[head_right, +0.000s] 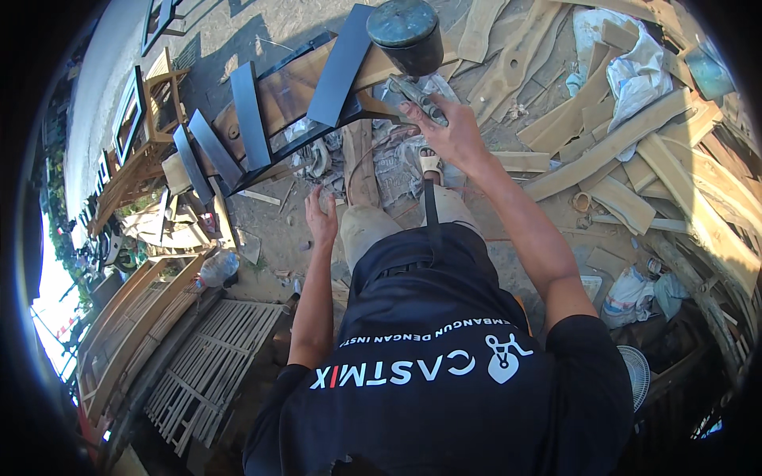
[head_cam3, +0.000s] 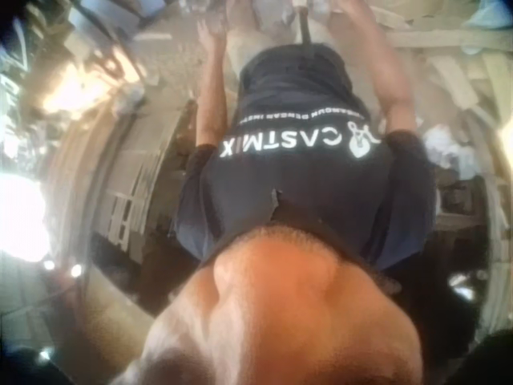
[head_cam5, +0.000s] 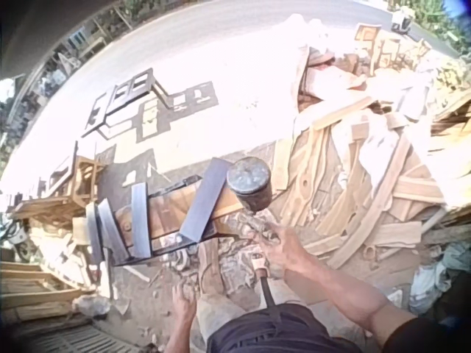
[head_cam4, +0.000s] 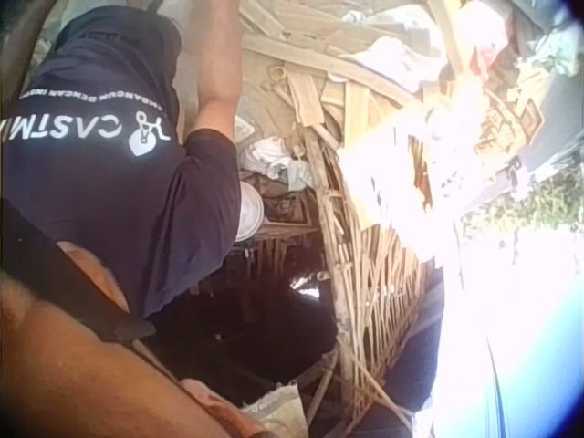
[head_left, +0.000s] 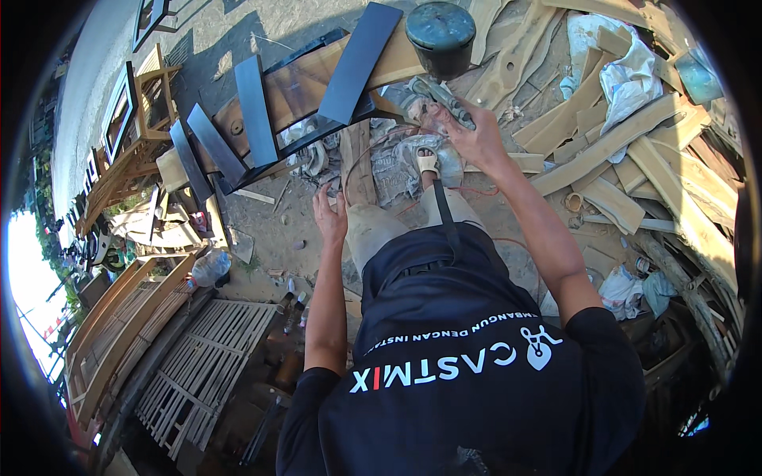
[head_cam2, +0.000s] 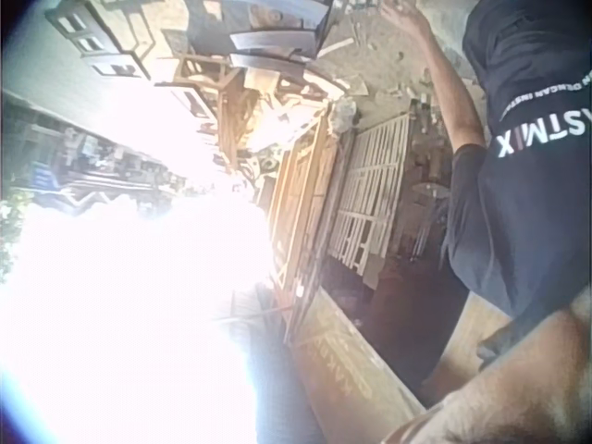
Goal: The person sands a dark wooden panel by hand with sandpaper and then uses a spray gun to apply a finish to multiple dark wooden panels.
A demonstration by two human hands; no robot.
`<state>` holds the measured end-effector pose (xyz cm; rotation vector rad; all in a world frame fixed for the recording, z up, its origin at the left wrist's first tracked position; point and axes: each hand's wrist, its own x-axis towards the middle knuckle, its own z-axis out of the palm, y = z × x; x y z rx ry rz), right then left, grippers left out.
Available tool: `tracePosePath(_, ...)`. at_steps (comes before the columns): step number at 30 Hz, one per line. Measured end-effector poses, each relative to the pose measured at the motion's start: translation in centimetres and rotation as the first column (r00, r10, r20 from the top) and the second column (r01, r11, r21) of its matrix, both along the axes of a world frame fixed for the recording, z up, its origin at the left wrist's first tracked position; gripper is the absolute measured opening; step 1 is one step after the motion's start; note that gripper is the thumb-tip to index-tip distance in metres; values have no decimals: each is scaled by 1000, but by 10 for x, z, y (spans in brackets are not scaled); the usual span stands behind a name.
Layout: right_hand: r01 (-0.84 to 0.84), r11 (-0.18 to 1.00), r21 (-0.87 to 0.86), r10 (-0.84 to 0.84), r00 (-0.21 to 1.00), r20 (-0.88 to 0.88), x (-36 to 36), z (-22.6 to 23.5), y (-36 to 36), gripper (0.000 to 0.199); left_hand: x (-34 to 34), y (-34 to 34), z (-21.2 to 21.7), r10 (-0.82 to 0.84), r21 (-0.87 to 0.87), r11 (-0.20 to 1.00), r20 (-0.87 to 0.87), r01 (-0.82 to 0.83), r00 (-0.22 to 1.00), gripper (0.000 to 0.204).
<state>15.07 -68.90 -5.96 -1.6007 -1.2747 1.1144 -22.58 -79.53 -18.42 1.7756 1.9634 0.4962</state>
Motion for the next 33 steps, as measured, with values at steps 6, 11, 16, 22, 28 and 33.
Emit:
tracePosePath(6,-244,968,-58,244,970,-8,-26,18,-21,48,-65,-88,-55,120,-305,943,-63,-134,991,49)
tracePosePath(11,-326,940,-99,328,945,6,-50,28,-34,47,-79,-135,-68,253,-443,859,-68,-256,965,54)
tracePosePath(16,-185,982,-48,186,982,22,-52,7,-26,48,-77,-151,-71,281,-444,857,-26,-262,959,54)
tracePosePath(22,-34,990,-136,57,983,172,-28,36,17,58,-78,-158,-69,311,-463,841,-10,-280,950,53)
tracePosePath(28,111,985,-134,-77,969,236,9,32,59,71,-92,-154,-66,306,-507,815,-34,-280,952,54)
tracePosePath(33,150,988,34,-150,900,410,27,22,81,74,-93,-139,-61,313,-515,811,-20,-278,949,55)
